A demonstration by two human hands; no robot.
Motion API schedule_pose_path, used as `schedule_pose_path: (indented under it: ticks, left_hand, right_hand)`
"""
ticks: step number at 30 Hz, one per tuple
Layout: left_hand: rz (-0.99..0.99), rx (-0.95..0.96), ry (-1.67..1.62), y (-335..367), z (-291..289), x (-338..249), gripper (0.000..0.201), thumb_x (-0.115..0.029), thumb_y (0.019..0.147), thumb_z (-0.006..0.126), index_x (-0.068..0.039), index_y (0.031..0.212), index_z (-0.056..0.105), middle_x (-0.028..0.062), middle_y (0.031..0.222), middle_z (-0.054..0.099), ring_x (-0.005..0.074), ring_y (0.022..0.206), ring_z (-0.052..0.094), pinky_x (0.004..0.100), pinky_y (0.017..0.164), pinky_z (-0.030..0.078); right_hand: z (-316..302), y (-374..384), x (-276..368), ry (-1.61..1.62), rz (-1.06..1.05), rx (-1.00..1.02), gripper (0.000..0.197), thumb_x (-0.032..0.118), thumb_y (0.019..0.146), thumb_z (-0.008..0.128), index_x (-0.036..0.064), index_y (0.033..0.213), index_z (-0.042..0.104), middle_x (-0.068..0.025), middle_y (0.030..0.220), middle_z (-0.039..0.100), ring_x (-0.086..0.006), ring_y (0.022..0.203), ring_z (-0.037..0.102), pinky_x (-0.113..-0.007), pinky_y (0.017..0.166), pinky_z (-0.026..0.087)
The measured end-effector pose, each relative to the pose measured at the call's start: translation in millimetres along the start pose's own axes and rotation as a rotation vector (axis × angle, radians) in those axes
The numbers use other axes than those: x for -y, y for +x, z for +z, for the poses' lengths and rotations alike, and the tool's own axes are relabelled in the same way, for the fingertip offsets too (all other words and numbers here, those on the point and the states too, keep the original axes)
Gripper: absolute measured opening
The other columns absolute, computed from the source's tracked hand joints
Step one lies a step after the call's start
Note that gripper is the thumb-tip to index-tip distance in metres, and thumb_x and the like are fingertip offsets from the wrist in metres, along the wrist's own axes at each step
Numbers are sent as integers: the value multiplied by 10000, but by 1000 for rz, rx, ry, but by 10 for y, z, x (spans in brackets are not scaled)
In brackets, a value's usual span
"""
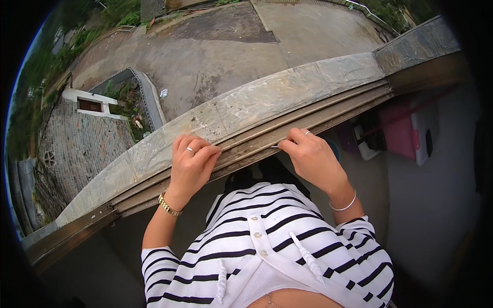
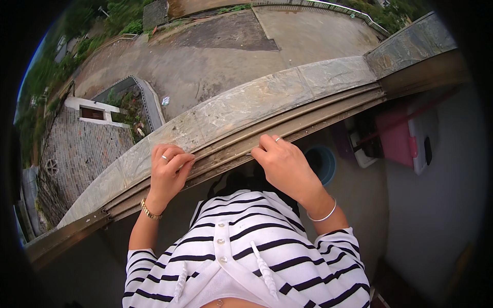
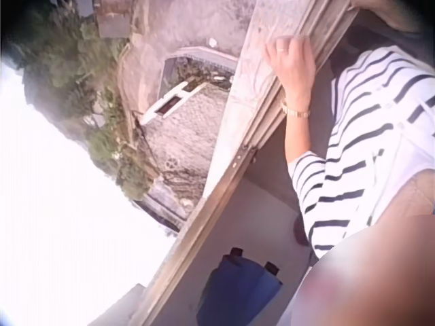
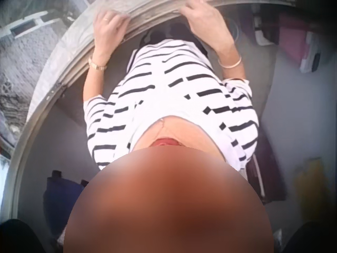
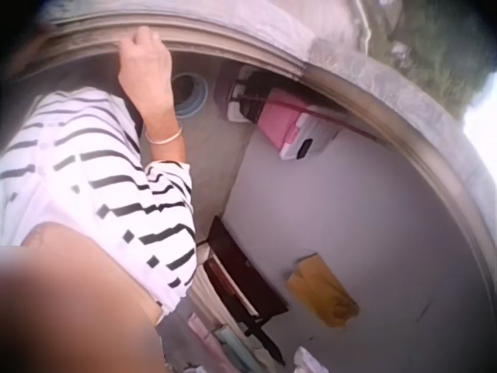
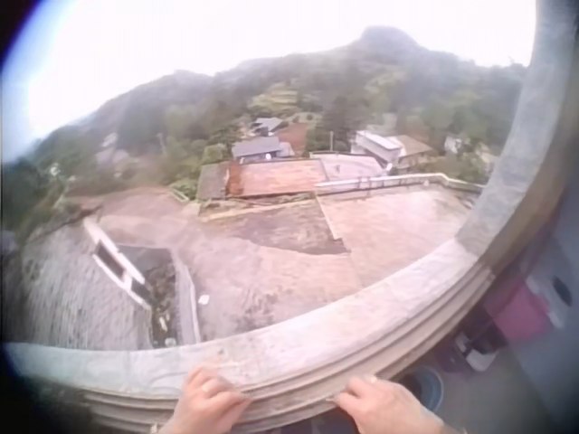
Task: The person uses a small metal tool to scrape debris from a window sill. They then dip a cloth into a bucket of water, wring it out, and wipe the top of a white plastic storage bin.
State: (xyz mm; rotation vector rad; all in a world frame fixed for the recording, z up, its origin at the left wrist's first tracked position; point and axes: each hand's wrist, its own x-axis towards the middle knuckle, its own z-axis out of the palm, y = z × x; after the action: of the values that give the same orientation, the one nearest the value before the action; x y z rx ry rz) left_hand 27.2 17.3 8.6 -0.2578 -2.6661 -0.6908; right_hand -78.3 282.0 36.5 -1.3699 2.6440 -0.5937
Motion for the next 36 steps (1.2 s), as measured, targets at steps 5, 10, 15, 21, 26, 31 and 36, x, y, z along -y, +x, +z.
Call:
schedule_pose_path:
  ticks: [5, 10, 15, 21, 26, 31, 36]
  left_hand:
    - [-128, -53, -5, -298, -18, -57, 135, -53, 721, 732, -90, 829, 659, 29, 802, 596, 232, 844, 565, 376, 812, 401]
    - [-205, -102, 34, -483, -39, -50, 136, -34, 724, 725, -86, 831, 659, 33, 799, 606, 235, 827, 568, 371, 805, 398]
    - [-241, -126, 34, -554, -28, -77, 130, -27, 727, 720, -81, 829, 662, 40, 798, 614, 240, 825, 569, 366, 798, 395]
    - [-290, -162, 58, -708, -30, -80, 125, -29, 726, 714, -82, 826, 662, 39, 791, 613, 240, 824, 569, 364, 799, 399]
    - [-325, -193, 37, -799, -21, -105, 119, -23, 728, 708, -82, 821, 663, 40, 781, 611, 243, 817, 565, 365, 784, 401]
    - [-341, -216, 3, -874, -45, -144, 112, -28, 731, 715, -78, 815, 662, 36, 774, 603, 245, 816, 564, 362, 754, 405]
    - [-287, -132, -43, -860, -103, -118, 169, 0, 704, 714, -84, 848, 686, 44, 802, 595, 253, 840, 556, 369, 769, 432]
  right_hand:
    - [25, 28, 80, 95, -17, 9, 80, -15, 764, 604, 30, 825, 627, -84, 813, 549, -271, 763, 589, -364, 661, 494]
    - [204, 171, 102, 272, -60, 3, 67, -11, 775, 605, 31, 826, 620, -85, 834, 550, -277, 765, 589, -362, 664, 493]
    - [449, 249, 382, 212, -165, 17, 117, -16, 738, 575, 44, 837, 592, -89, 874, 537, -274, 791, 585, -380, 700, 499]
    - [466, 351, 402, 251, -230, 76, 118, -1, 748, 587, 55, 844, 625, -72, 868, 558, -257, 781, 587, -360, 699, 490]
    - [471, 406, 485, 165, -323, 72, 117, 4, 742, 594, 58, 842, 620, -71, 875, 561, -260, 782, 586, -358, 703, 486]
    - [434, 440, 527, 218, -389, 70, 127, 19, 736, 603, 68, 852, 622, -65, 883, 555, -250, 796, 574, -350, 712, 480]
    - [601, 487, 579, 111, -450, 49, 122, 39, 744, 606, 83, 853, 638, -54, 886, 554, -239, 800, 568, -345, 725, 471]
